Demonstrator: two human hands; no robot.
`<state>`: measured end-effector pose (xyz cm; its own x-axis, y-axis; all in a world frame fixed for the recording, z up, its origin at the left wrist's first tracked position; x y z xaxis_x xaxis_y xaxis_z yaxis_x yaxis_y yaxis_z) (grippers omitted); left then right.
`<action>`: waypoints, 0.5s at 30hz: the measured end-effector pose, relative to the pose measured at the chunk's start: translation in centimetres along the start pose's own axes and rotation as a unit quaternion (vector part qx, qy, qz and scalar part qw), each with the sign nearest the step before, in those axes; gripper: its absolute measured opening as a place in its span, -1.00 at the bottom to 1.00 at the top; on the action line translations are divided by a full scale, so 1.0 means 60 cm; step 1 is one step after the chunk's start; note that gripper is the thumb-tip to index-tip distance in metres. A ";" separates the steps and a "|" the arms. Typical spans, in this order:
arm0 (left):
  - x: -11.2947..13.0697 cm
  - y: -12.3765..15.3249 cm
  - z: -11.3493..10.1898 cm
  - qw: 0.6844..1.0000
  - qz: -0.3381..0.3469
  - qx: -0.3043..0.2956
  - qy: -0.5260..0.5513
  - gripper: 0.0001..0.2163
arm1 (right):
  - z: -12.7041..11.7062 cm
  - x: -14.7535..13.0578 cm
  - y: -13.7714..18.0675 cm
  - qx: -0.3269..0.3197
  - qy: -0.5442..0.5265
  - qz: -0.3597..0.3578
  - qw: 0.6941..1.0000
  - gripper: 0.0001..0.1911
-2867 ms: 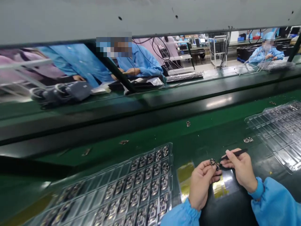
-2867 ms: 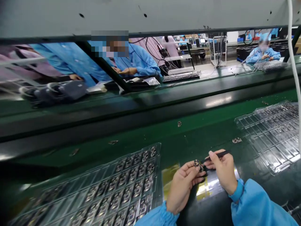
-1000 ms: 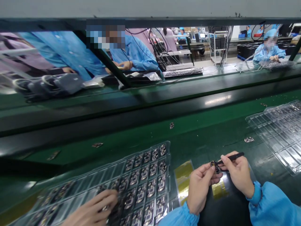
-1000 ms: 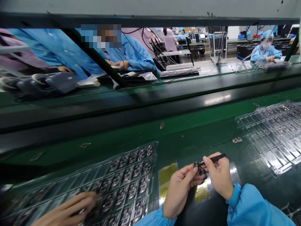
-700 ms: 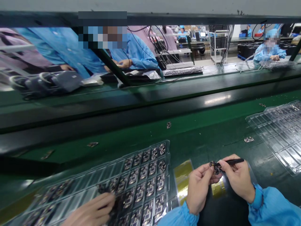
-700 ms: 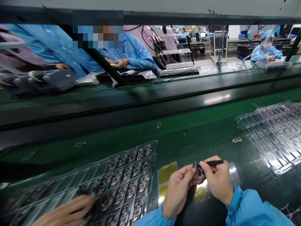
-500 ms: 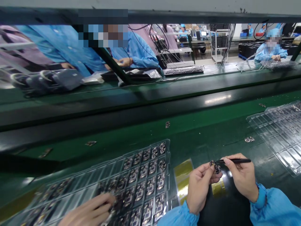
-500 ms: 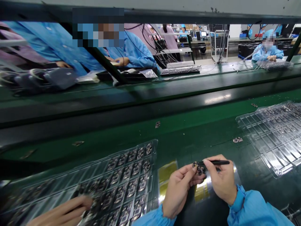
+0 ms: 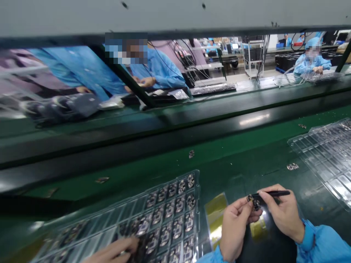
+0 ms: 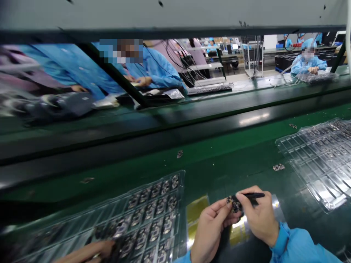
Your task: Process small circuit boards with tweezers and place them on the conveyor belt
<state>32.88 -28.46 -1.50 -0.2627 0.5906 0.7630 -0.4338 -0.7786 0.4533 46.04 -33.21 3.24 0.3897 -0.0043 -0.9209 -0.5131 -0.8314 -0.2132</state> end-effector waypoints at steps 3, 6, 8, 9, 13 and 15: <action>0.016 -0.017 0.002 1.000 0.008 0.017 -0.004 -0.74 | -0.020 0.020 -0.015 0.034 -0.006 0.010 0.999 -0.81; 0.078 -0.073 0.010 0.997 0.049 0.039 -0.039 -0.75 | -0.031 0.039 -0.030 0.047 -0.007 0.005 0.999 -0.80; 0.139 -0.122 0.012 0.993 0.083 0.060 -0.059 -0.78 | -0.031 0.044 -0.035 0.039 0.000 -0.006 0.999 -0.80; 0.170 -0.144 0.010 0.991 0.096 0.074 -0.065 -0.80 | -0.029 0.045 -0.036 0.032 0.004 -0.012 0.999 -0.81; 0.269 -0.189 -0.016 0.977 0.106 0.146 -0.117 -0.80 | -0.014 0.042 -0.036 0.022 0.014 -0.038 0.999 -0.82; 0.294 -0.190 -0.015 0.971 0.103 0.153 -0.150 -0.74 | -0.008 0.038 -0.034 0.043 0.032 -0.055 0.997 -0.86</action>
<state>32.45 -8.97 6.38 -0.0330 0.3630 0.9312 -0.1113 -0.9273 0.3575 48.34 -31.81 1.73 0.4936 0.0474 -0.8684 -0.5273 -0.7777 -0.3422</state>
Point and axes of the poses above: each hand's wrist, its own y-axis away from the middle knuckle, its own z-axis out of the palm, x = y × z, the point moved 5 cm from there along -y, towards the middle knuckle, and after that the axes turned 11 degrees about y, right-handed, at the moved point
